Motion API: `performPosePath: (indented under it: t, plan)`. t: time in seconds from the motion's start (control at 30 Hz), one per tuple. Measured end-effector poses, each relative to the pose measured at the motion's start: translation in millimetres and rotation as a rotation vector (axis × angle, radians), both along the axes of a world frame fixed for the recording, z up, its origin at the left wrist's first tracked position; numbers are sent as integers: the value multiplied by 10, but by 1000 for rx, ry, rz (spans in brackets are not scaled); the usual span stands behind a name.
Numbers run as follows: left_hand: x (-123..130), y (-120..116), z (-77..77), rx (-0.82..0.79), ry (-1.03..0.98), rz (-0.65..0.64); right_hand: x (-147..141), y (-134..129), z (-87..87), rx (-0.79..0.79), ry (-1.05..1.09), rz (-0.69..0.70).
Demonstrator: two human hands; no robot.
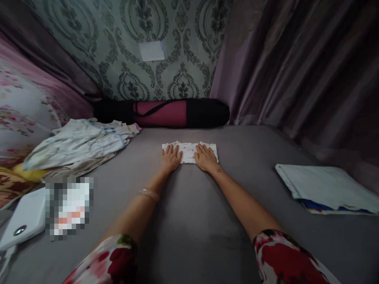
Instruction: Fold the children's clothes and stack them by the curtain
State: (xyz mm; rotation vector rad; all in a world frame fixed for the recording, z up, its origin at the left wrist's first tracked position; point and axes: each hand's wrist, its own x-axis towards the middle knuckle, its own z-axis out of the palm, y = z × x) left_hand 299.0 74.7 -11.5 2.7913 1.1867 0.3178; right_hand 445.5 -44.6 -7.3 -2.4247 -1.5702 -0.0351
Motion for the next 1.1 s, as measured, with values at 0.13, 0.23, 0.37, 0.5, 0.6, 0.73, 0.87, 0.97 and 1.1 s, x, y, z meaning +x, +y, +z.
performPosePath:
  t: [0.13, 0.23, 0.37, 0.5, 0.6, 0.73, 0.87, 0.97, 1.1]
  plan:
    - [-134, 117, -26, -44, -21, 15, 116, -92, -14, -11, 1, -53]
    - [-229, 170, -36, -68, -35, 26, 201, -156, -37, -2, 5, -80]
    - [-309, 204, -34, -105, -51, 52, 260, -213, -66, 19, 11, -130]
    - [-319, 215, -34, -117, -46, 62, 258, -224, -64, 31, 24, -160]
    - [-307, 224, -43, -120, -35, 67, 243, -221, -47, 32, 41, -168]
    - [-285, 232, -46, -130, -34, 81, 233, -229, -27, 31, 68, -174]
    - [-227, 202, -11, -148, -37, 136, 239, -234, -15, 19, 76, -182]
    - [-175, 153, 12, -146, -32, 195, 239, -231, 3, 4, 77, -187]
    - [-153, 97, -2, -102, -34, 215, 216, -240, 49, -7, 81, -187]
